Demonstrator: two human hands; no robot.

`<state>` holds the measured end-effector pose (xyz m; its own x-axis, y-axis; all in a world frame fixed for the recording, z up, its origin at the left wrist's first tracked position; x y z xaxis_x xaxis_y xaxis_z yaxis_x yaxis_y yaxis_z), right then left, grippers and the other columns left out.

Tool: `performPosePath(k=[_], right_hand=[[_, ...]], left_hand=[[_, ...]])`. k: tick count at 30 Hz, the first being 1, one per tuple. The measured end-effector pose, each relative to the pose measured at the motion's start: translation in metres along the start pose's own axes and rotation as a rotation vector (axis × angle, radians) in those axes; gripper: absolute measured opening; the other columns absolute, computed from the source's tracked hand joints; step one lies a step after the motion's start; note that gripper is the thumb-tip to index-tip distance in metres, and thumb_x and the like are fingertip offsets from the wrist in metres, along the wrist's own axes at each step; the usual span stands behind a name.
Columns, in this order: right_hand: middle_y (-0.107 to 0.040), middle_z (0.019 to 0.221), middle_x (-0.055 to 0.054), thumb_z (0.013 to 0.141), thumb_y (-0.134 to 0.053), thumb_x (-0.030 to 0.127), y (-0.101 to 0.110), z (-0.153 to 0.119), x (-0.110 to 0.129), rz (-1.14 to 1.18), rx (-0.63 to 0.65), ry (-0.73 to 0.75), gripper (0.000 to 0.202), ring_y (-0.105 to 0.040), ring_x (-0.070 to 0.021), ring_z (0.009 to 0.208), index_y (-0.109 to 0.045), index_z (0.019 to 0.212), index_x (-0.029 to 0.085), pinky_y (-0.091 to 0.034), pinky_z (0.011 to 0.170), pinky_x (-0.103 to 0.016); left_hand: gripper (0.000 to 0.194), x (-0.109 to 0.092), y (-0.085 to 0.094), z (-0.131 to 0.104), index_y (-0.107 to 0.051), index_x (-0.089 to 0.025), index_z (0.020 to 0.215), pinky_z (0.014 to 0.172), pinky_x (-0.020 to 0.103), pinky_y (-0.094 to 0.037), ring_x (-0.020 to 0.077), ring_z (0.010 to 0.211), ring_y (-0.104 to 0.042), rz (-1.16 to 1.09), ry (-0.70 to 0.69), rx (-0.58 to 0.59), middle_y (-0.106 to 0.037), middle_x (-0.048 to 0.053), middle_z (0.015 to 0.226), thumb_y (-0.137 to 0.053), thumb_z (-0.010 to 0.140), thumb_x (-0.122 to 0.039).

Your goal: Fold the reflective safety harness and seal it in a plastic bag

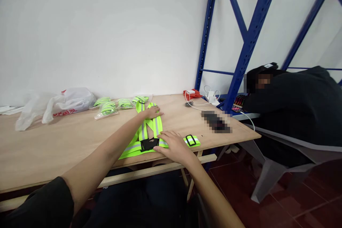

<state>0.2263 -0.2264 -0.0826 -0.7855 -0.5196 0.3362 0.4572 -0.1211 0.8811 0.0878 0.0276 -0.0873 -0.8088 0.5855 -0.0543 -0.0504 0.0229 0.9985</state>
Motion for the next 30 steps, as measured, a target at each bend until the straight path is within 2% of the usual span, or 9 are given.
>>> performPosePath(k=[3, 8, 13, 23, 26, 30], right_hand=[[-0.061, 0.139, -0.012, 0.093, -0.06, 0.05, 0.001, 0.0, 0.002, 0.0, 0.016, -0.007, 0.048, -0.053, -0.0293, 0.13, -0.064, 0.131, 0.022, -0.042, 0.11, -0.045], [-0.063, 0.135, -0.012, 0.093, -0.06, 0.051, 0.003, 0.001, 0.004, -0.002, -0.01, 0.008, 0.047, -0.054, -0.029, 0.129, -0.066, 0.129, 0.021, -0.041, 0.11, -0.045], [-0.064, 0.133, -0.011, 0.091, -0.063, 0.051, 0.003, 0.001, 0.004, 0.009, -0.002, -0.003, 0.046, -0.055, -0.0294, 0.127, -0.067, 0.127, 0.023, -0.043, 0.108, -0.045], [-0.065, 0.133, -0.011, 0.091, -0.062, 0.05, 0.004, 0.002, 0.005, 0.014, -0.008, 0.007, 0.046, -0.055, -0.0283, 0.128, -0.068, 0.127, 0.021, -0.041, 0.11, -0.044], [-0.064, 0.134, -0.012, 0.092, -0.061, 0.051, 0.005, 0.001, 0.006, 0.011, -0.002, 0.005, 0.047, -0.055, -0.0289, 0.128, -0.067, 0.127, 0.022, -0.041, 0.11, -0.045], [-0.064, 0.134, -0.011, 0.092, -0.059, 0.053, 0.005, 0.001, 0.005, 0.015, -0.007, 0.002, 0.047, -0.055, -0.0296, 0.128, -0.067, 0.128, 0.023, -0.042, 0.109, -0.046]], left_hand=[[0.061, 0.008, 0.003, 0.009, -0.058, -0.014, 0.131, 0.107, 0.037, -0.042, 0.0287, 0.131, -0.052, -0.038, 0.016, -0.071, -0.056, 0.016, 0.141, -0.033, 0.098, -0.06], [0.051, 0.016, -0.001, 0.013, -0.052, -0.013, 0.138, 0.098, 0.033, -0.048, 0.0264, 0.122, -0.059, -0.05, 0.07, -0.173, -0.055, 0.017, 0.14, -0.044, 0.097, -0.042], [0.037, 0.019, -0.002, 0.011, -0.066, -0.012, 0.121, 0.099, 0.036, -0.047, 0.0283, 0.115, -0.061, 0.017, 0.097, -0.2, -0.067, 0.016, 0.121, -0.049, 0.089, -0.022], [0.035, 0.01, 0.0, -0.003, -0.069, -0.011, 0.113, 0.101, 0.04, -0.046, 0.0303, 0.116, -0.058, 0.147, 0.089, -0.183, -0.061, 0.018, 0.125, -0.042, 0.092, -0.022], [0.036, 0.007, 0.001, -0.003, -0.067, -0.009, 0.115, 0.098, 0.04, -0.047, 0.0295, 0.109, -0.062, 0.156, 0.109, -0.165, -0.059, 0.02, 0.127, -0.041, 0.093, -0.021], [0.037, 0.006, 0.003, -0.004, -0.064, -0.01, 0.121, 0.099, 0.04, -0.046, 0.0306, 0.114, -0.06, 0.152, 0.126, -0.141, -0.06, 0.02, 0.124, -0.045, 0.091, -0.023]])
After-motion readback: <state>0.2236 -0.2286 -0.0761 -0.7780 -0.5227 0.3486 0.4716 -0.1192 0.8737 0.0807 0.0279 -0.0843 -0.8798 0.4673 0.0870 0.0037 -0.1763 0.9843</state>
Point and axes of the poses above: each hand's wrist, its own z-axis towards the middle knuckle, its own y-axis out of the back of the hand, x = y × z, the point moved 2 cm from there along z, towards the middle knuckle
